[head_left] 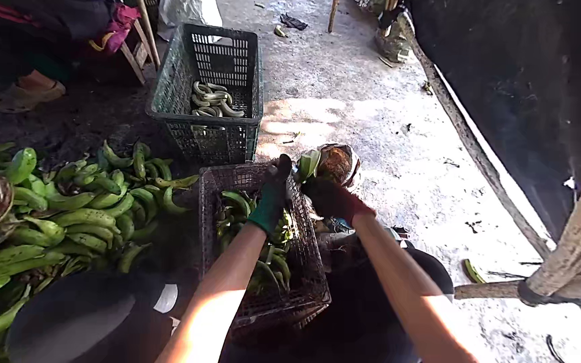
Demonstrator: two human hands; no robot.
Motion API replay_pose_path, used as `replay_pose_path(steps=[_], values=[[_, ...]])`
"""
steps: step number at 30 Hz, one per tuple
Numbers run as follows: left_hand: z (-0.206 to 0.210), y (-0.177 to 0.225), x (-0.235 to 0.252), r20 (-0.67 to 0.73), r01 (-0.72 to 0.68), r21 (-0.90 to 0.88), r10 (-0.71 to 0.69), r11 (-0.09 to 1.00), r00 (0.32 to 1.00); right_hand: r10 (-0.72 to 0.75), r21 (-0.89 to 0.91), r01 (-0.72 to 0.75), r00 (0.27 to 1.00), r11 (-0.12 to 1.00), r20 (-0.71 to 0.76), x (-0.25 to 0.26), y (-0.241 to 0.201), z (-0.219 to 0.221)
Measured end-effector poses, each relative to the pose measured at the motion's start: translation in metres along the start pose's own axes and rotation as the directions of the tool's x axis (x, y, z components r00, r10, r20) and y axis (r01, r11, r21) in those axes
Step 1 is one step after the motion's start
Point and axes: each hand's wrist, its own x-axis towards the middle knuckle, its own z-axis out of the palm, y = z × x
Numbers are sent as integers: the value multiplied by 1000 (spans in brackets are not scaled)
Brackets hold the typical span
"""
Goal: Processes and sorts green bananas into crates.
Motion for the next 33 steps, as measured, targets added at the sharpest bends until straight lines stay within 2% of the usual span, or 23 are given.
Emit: replay_pose_path(steps=[1,3,5,7,8,10,12,15,17,20,22,23,24,26,27,29,31,33], values=[[-7,-2,6,-62,-16,141,25,990,998,51,-57,-55,997,997,-64,2,12,-12],[-27,-14,19,-158,-20,408,92,913,983,274,-73,-283,955,956,-111,-8,9,-43],[-49,-40,25,-110,17,640,70,768,991,363,-39,-375,915,926,-174,-17,21,-58],[-57,-74,26,57,11,800,-94,600,994,352,49,-350,910,936,-220,-25,38,-63],[-53,-91,24,126,-10,855,-190,519,974,324,127,-303,922,945,-213,-30,39,-65],[-32,-128,17,167,-60,940,-297,337,940,274,282,-216,944,935,-185,-42,38,-67],[-11,-163,12,128,-48,971,-338,233,932,235,339,-156,950,928,-204,-47,36,-68],[4,-179,13,9,62,976,-324,207,946,231,358,-147,951,922,-206,-47,39,-70],[-4,-166,15,28,76,952,-331,296,943,233,337,-156,951,928,-202,-47,44,-73],[-54,-131,18,260,-41,825,-314,564,913,222,377,-123,947,918,-233,-50,46,-78],[-96,-101,14,348,-76,795,-350,602,870,214,381,-105,943,919,-256,-54,47,-82],[-116,-90,10,348,-81,831,-400,550,848,206,388,-92,943,917,-263,-57,48,-83],[-132,-80,4,313,-93,894,-465,437,828,202,397,-84,943,914,-264,-59,48,-82],[-140,-70,-13,180,-132,983,-591,124,786,203,410,-78,941,909,-270,-61,46,-81],[-133,-74,-23,125,-143,989,-637,24,761,198,412,-74,943,908,-268,-61,44,-81],[-111,-96,-48,50,-107,993,-664,-44,746,169,406,-46,947,913,-272,-59,39,-81],[-91,-132,-78,-37,-2,998,-570,-67,821,137,406,-14,951,914,-276,-59,34,-77],[-82,-168,-85,-108,57,991,-456,-123,883,123,414,2,954,910,-274,-60,30,-72]])
